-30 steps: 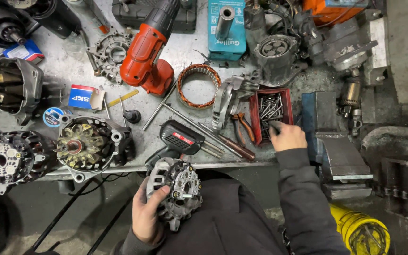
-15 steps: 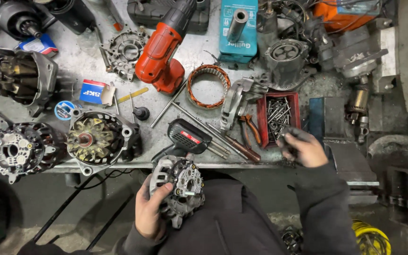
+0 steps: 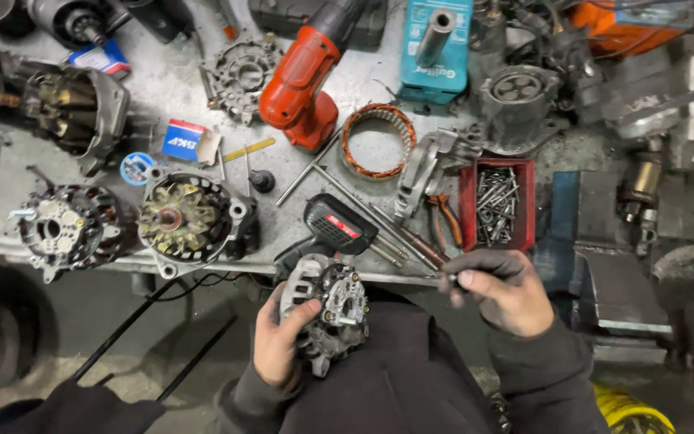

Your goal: The person handles an alternator, removes a retaining ring, and then uses a screwdriver to tighten screws on the alternator housing. The person briefly walks to a computer desk and returns to the workbench to continue the repair.

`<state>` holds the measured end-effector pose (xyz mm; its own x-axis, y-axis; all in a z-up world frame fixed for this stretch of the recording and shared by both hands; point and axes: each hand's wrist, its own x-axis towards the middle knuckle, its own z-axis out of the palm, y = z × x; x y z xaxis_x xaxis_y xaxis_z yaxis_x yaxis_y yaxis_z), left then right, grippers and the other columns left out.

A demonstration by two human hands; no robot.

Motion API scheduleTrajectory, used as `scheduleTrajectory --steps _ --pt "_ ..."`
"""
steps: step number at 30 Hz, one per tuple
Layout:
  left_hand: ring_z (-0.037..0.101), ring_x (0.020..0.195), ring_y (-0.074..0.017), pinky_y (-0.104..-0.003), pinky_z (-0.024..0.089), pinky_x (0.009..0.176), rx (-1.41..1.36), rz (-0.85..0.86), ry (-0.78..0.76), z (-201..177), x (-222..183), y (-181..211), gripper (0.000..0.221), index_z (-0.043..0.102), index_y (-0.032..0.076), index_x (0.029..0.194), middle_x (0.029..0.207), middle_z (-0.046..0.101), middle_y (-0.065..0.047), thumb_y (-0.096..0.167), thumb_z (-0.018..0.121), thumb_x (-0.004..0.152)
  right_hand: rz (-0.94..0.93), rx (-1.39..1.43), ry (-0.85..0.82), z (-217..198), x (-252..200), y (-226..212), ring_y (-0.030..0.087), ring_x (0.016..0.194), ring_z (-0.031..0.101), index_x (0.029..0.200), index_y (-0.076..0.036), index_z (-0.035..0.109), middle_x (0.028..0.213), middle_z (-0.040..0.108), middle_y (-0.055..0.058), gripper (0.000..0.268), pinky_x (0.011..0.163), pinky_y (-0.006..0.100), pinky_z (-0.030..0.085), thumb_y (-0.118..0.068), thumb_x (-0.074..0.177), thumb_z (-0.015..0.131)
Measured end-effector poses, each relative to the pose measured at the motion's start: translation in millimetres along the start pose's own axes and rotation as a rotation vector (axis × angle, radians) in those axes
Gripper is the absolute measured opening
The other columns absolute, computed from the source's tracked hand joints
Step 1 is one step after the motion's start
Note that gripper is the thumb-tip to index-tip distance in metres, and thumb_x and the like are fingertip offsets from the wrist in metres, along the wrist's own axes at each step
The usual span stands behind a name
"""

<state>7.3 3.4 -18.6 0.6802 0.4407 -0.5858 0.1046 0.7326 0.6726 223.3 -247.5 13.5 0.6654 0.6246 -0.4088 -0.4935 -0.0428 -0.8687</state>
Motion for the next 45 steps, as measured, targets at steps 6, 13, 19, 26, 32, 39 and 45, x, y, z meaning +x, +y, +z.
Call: scheduleTrajectory --steps 6,13,19,26,32,39,45 --pt "0.069 0.095 -0.0199 -0.035 0.054 0.085 -0.044 0.012 -0.005 2 -2 -2 0.043 0.064 -0.005 0.124 0.107 0.073 -0.011 0.004 0.073 0.082 -0.064 -0.115 -0.111 52 -1 -21 0.025 0.081 0.075 0.118 0.012 0.072 0.106 0.079 0.022 0.033 0.076 0.037 0.061 0.000 0.087 0.070" --pt "0.070 0.105 -0.0262 -0.040 0.055 0.095 -0.104 0.033 -0.089 7 -6 8 0.050 0.059 -0.006 0.133 0.118 0.072 -0.017 0.004 0.065 0.084 0.034 -0.318 -0.072 50 3 -12 0.023 0.080 0.074 0.116 0.008 0.075 0.098 0.080 0.019 0.032 0.075 0.036 0.059 -0.005 0.087 0.074" --pt "0.070 0.114 -0.0318 -0.045 0.053 0.104 -0.473 -0.172 -0.222 16 -14 27 0.058 0.057 -0.005 0.136 0.125 0.071 -0.020 0.012 0.055 0.080 -0.135 -0.629 -0.323 55 5 2 0.022 0.099 0.073 0.099 0.003 0.079 0.099 0.079 0.012 0.023 0.090 0.035 0.054 -0.016 0.086 0.077" --pt "0.068 0.115 -0.0316 -0.048 0.052 0.106 -0.464 -0.163 -0.202 5 -14 12 0.057 0.057 -0.007 0.136 0.126 0.069 -0.019 0.011 0.056 0.081 -0.011 -0.717 -0.356 69 1 3 0.022 0.092 0.076 0.094 0.002 0.080 0.096 0.079 0.010 0.025 0.085 0.034 0.056 -0.020 0.082 0.078" --pt "0.068 0.115 -0.0306 -0.046 0.052 0.105 -0.441 -0.104 -0.247 7 -16 15 0.060 0.057 -0.007 0.138 0.126 0.069 -0.019 0.010 0.056 0.081 -0.158 -0.799 -0.417 79 -2 -4 0.023 0.090 0.075 0.093 0.001 0.078 0.096 0.078 0.011 0.020 0.081 0.034 0.058 -0.016 0.083 0.077" --pt "0.069 0.113 -0.0312 -0.046 0.053 0.104 -0.418 -0.109 -0.227 9 -20 19 0.063 0.056 -0.007 0.138 0.124 0.070 -0.019 0.011 0.056 0.078 -0.346 -0.938 -0.394 90 -10 -5 0.024 0.090 0.076 0.098 -0.002 0.077 0.098 0.077 0.010 0.019 0.079 0.032 0.059 -0.013 0.082 0.076" --pt "0.069 0.112 -0.0301 -0.043 0.053 0.102 -0.340 -0.054 -0.211 3 -17 12 0.063 0.057 -0.008 0.137 0.122 0.070 -0.019 0.010 0.057 0.077 -0.509 -1.296 -0.259 96 -16 14 0.028 0.089 0.072 0.098 -0.006 0.072 0.097 0.073 0.008 0.025 0.075 0.039 0.054 -0.025 0.081 0.076"
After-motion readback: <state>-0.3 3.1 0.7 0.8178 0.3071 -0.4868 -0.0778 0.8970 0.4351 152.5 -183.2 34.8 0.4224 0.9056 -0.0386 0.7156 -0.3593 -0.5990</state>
